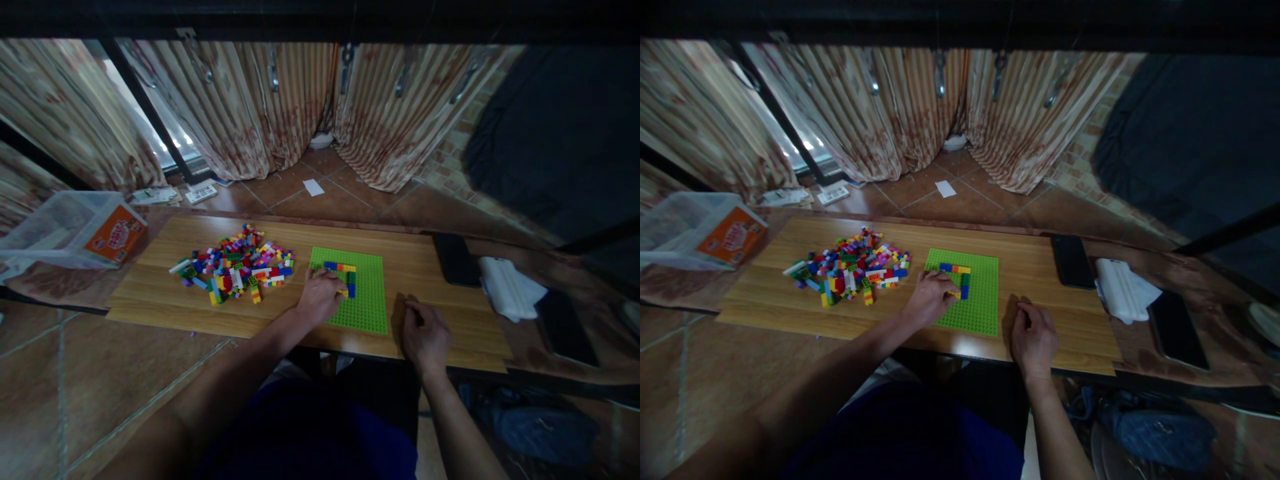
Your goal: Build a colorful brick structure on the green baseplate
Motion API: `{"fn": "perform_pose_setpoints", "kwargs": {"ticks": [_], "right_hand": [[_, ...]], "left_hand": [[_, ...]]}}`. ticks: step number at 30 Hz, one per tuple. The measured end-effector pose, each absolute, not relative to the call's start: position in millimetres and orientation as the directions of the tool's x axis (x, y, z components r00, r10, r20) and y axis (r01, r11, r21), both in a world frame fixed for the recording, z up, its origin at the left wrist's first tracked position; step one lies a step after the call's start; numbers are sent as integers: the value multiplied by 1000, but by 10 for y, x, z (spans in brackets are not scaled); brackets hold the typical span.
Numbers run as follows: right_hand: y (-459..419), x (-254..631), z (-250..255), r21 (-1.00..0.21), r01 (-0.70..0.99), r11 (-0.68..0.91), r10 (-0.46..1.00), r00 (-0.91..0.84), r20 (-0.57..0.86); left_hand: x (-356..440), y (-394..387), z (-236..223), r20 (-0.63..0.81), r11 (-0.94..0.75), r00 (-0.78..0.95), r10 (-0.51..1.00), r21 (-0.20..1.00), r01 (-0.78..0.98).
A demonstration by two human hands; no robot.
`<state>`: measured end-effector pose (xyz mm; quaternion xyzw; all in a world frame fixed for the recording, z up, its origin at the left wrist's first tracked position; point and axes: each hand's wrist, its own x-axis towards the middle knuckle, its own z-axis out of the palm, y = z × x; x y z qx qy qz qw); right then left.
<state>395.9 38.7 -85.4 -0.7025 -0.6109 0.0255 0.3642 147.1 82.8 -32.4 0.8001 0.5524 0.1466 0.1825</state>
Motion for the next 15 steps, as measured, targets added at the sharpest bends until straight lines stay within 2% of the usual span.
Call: {"fn": "perform_pose_setpoints", "kwargs": {"ticks": [15], "right_hand": [[377,3942,-858,-517,856,24,878,229,420]], "left_hand": [[1506,931,-246,-91,-262,330,940,428,865]]}}
